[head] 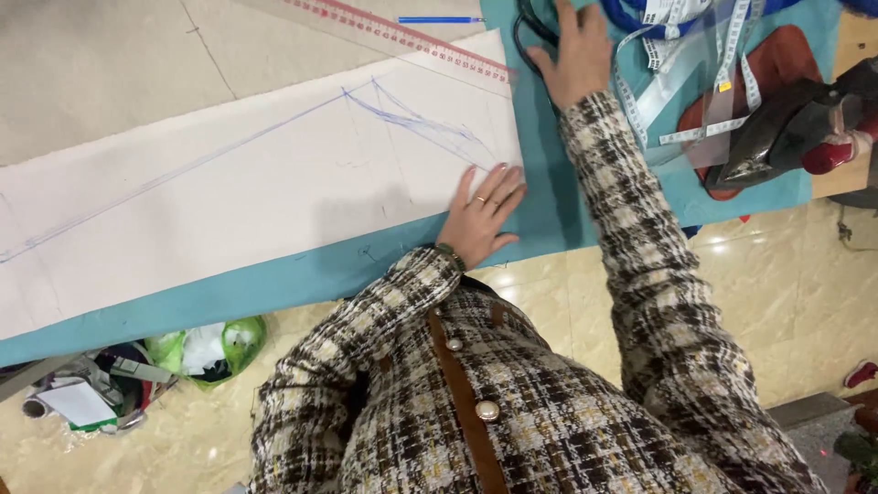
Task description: The person uses a ruler and a blue pen to draw straight lines and curves on a large sheet of white paper laid on a table. They measure and mark the paper repeatedly, creating a pattern layout. Finally, they pick up a pair of scissors to begin cutting along the drawn lines.
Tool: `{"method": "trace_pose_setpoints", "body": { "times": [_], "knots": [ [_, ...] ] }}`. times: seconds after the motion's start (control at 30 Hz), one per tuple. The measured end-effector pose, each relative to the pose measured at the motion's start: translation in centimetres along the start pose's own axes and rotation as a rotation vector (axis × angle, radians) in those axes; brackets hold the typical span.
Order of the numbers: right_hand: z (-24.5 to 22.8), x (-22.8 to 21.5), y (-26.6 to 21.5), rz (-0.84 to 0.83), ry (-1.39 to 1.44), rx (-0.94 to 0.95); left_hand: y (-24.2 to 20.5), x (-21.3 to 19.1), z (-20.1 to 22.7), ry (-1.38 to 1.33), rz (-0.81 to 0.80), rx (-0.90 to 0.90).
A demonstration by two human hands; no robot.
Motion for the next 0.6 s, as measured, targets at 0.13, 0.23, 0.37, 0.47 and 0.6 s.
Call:
{"method": "trace_pose_setpoints", "body": {
  "times": [0.13, 0.23, 0.37, 0.47, 0.6],
  "knots": [
    [2.0, -0.1, 0.3, -0.166, 0.292, 0.074, 0.3, 0.5, 1.2, -0.002, 0.005, 0.074],
    [2.5, 0.4, 0.8, -0.156, 0.372, -0.029, -0.7, 0.6, 1.5, 0.002, -0.009, 0.096],
    [2.5, 0.5, 1.1, -0.208, 0.295, -0.079, -2.2, 0.0, 1.9, -0.072, -0.026, 0.127],
    [2.5, 0.3, 0.1, -0.203, -0.122, 0.001, -3.2, -1.0, 1.7, -0.149, -0.02, 0.162],
    [-5.2, -6.0, 4.9, -0.029, 0.097, -0.083, -4.6, -0.7, 0.5, -0.295, -0.042, 0.128]
  ]
}}
Point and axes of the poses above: each hand's wrist, its own y-axis towards the middle knuckle, its own x-axis out of the palm, z = x × y, the point moved 9 cm from there along y, towards the middle knuckle, and after that the axes turned 13 degrees about -y, right-handed, at the moved point
